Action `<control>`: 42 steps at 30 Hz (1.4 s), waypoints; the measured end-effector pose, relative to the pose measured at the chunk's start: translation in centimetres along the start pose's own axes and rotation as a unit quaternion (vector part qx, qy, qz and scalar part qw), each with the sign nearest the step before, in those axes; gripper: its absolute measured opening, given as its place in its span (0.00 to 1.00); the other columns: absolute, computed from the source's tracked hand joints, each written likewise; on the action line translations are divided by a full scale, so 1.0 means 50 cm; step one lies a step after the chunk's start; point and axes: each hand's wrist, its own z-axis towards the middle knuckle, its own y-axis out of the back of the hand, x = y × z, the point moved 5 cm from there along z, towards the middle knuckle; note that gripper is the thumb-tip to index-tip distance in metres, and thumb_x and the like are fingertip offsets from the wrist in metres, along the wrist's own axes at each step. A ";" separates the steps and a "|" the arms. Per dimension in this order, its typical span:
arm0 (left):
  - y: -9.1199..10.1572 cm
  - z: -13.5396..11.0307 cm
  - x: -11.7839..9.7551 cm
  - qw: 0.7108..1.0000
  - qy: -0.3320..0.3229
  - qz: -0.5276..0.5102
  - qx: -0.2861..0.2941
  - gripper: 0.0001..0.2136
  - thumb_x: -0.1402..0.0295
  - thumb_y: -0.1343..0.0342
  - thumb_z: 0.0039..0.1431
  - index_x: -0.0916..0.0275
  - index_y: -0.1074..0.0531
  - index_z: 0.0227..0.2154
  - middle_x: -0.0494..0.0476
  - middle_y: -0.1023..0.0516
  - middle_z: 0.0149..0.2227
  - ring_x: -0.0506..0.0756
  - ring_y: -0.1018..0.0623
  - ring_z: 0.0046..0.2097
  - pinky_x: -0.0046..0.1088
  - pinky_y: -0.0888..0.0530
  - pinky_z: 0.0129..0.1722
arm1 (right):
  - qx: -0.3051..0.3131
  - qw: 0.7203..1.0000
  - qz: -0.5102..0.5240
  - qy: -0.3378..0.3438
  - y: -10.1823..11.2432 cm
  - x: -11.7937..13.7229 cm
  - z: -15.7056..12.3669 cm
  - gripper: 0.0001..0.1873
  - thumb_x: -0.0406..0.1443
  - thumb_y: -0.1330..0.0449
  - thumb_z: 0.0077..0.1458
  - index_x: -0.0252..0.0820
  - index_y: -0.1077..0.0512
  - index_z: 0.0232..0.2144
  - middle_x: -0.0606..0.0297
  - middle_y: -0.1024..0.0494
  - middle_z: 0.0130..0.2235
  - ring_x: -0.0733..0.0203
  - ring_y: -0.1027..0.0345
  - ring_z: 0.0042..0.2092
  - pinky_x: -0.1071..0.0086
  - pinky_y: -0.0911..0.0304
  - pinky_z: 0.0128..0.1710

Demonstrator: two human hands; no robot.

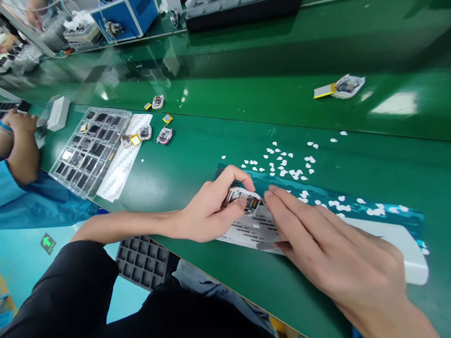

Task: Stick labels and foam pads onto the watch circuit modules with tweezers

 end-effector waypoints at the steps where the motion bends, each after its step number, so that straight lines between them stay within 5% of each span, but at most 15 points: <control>1: -0.002 0.000 0.000 1.000 -0.005 0.006 0.009 0.11 0.69 0.52 0.64 0.60 0.40 0.48 0.36 0.41 0.19 0.47 0.37 0.21 0.27 0.39 0.24 | 0.015 0.999 -0.012 0.046 0.006 0.022 0.019 0.34 0.37 0.45 0.68 0.51 0.45 0.73 0.63 0.21 0.59 0.60 0.20 0.47 0.67 0.28 0.34; 4: -0.008 -0.001 0.003 0.999 -0.008 0.025 0.035 0.13 0.68 0.54 0.65 0.62 0.40 0.51 0.37 0.40 0.19 0.48 0.36 0.21 0.27 0.39 0.24 | -0.038 0.992 -0.045 0.113 0.027 0.058 0.044 0.38 0.33 0.43 0.68 0.38 0.51 0.74 0.57 0.19 0.56 0.61 0.19 0.40 0.67 0.30 0.27; 7: -0.013 -0.004 0.001 0.998 -0.012 0.045 0.050 0.15 0.68 0.54 0.65 0.62 0.40 0.53 0.37 0.39 0.21 0.48 0.36 0.21 0.27 0.38 0.24 | -0.077 0.990 -0.040 0.109 0.029 0.065 0.044 0.40 0.30 0.40 0.65 0.38 0.50 0.74 0.59 0.17 0.52 0.62 0.19 0.36 0.70 0.29 0.26; 17: -0.019 -0.008 -0.005 0.994 -0.050 0.096 0.009 0.15 0.63 0.55 0.67 0.64 0.37 0.52 0.40 0.37 0.23 0.46 0.36 0.21 0.26 0.40 0.24 | -0.066 0.990 -0.063 0.109 0.031 0.078 0.047 0.35 0.30 0.46 0.68 0.31 0.49 0.73 0.54 0.18 0.53 0.62 0.18 0.38 0.69 0.31 0.25; 20: -0.017 -0.007 -0.001 0.996 -0.044 0.082 -0.010 0.12 0.64 0.54 0.66 0.62 0.36 0.49 0.40 0.35 0.24 0.46 0.36 0.22 0.24 0.39 0.24 | -0.070 0.995 0.030 0.058 0.033 0.067 0.052 0.29 0.32 0.45 0.69 0.42 0.39 0.70 0.58 0.17 0.52 0.62 0.18 0.39 0.69 0.32 0.26; 22: -0.018 -0.008 -0.001 0.997 -0.047 0.058 -0.011 0.10 0.64 0.53 0.66 0.61 0.36 0.47 0.40 0.34 0.24 0.45 0.36 0.22 0.23 0.38 0.24 | -0.074 0.991 0.109 0.006 0.034 0.055 0.057 0.18 0.32 0.43 0.69 0.46 0.26 0.58 0.66 0.14 0.41 0.65 0.21 0.31 0.71 0.35 0.23; 25: -0.022 -0.011 -0.006 0.998 -0.064 0.026 0.000 0.08 0.64 0.51 0.65 0.60 0.37 0.44 0.40 0.34 0.25 0.44 0.36 0.22 0.21 0.38 0.24 | -0.062 0.981 0.176 -0.061 0.032 0.041 0.065 0.07 0.35 0.43 0.70 0.47 0.24 0.41 0.77 0.24 0.22 0.71 0.36 0.18 0.74 0.42 0.19; 31: -0.032 -0.016 0.004 0.997 -0.064 0.030 0.014 0.12 0.64 0.51 0.66 0.60 0.38 0.50 0.41 0.29 0.27 0.44 0.32 0.23 0.21 0.36 0.25 | 0.012 0.938 0.315 -0.143 0.013 0.033 0.079 0.13 0.49 0.45 0.70 0.52 0.26 0.38 0.77 0.22 0.25 0.68 0.31 0.21 0.74 0.39 0.17; 36: -0.035 -0.018 0.002 0.991 -0.100 0.074 0.044 0.19 0.60 0.51 0.70 0.64 0.37 0.58 0.54 0.19 0.41 0.46 0.27 0.28 0.23 0.33 0.27 | 0.027 0.911 0.354 -0.209 0.017 0.022 0.081 0.16 0.55 0.42 0.66 0.56 0.25 0.34 0.76 0.20 0.27 0.64 0.30 0.21 0.69 0.39 0.18; 39: -0.036 -0.016 0.004 0.989 -0.094 0.098 0.057 0.21 0.60 0.51 0.72 0.64 0.38 0.62 0.57 0.18 0.45 0.46 0.27 0.28 0.24 0.32 0.27 | 0.025 0.907 0.348 -0.237 0.015 0.012 0.064 0.16 0.57 0.39 0.62 0.57 0.24 0.33 0.75 0.19 0.28 0.63 0.29 0.22 0.68 0.39 0.20; 42: -0.037 -0.011 0.008 0.989 -0.105 0.093 0.046 0.19 0.58 0.52 0.74 0.64 0.33 0.59 0.53 0.17 0.39 0.46 0.27 0.26 0.23 0.33 0.25 | 0.015 0.921 0.285 -0.265 0.012 -0.019 0.035 0.21 0.59 0.44 0.64 0.58 0.21 0.31 0.72 0.21 0.25 0.65 0.36 0.19 0.65 0.43 0.20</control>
